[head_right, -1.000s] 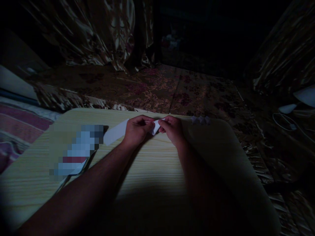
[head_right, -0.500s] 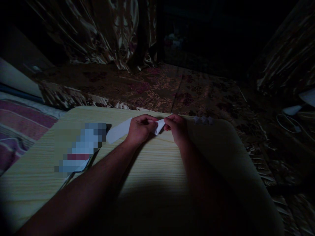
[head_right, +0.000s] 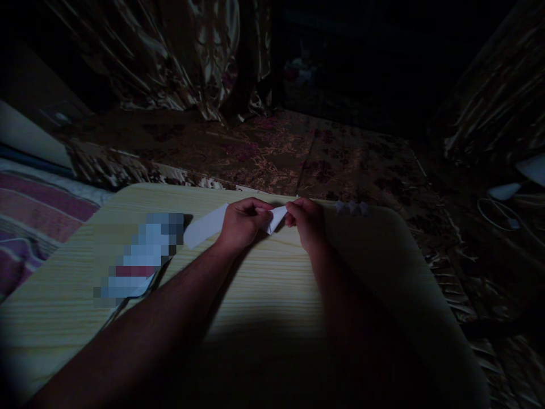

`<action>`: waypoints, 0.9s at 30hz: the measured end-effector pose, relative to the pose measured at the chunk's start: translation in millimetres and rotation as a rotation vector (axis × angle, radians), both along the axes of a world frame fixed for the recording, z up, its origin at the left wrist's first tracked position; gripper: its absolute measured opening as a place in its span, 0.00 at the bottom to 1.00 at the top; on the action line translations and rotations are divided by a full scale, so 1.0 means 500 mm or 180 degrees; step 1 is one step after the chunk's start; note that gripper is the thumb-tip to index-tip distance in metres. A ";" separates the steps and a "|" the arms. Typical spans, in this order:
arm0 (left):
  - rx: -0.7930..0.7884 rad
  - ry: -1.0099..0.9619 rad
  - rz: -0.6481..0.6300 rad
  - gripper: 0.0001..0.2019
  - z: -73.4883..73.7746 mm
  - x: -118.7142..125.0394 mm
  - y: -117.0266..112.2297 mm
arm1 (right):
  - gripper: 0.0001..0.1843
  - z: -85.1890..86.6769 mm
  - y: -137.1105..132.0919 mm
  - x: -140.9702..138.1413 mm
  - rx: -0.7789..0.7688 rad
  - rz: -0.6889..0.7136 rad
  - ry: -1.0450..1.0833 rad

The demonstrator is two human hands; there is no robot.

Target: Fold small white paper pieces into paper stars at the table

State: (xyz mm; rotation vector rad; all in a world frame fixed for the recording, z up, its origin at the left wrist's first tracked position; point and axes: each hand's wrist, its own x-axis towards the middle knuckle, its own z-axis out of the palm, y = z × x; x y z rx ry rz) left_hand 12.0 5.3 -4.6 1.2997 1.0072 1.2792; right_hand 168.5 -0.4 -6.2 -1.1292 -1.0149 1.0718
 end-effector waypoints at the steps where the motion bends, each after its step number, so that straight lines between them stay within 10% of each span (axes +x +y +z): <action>1: -0.0018 -0.0005 0.0021 0.07 0.001 0.000 0.000 | 0.11 0.000 0.001 0.001 0.0019 -0.0074 0.0036; 27: -0.0196 -0.0169 0.0109 0.10 0.016 -0.001 -0.004 | 0.12 -0.001 -0.009 -0.004 0.0048 0.0378 -0.0835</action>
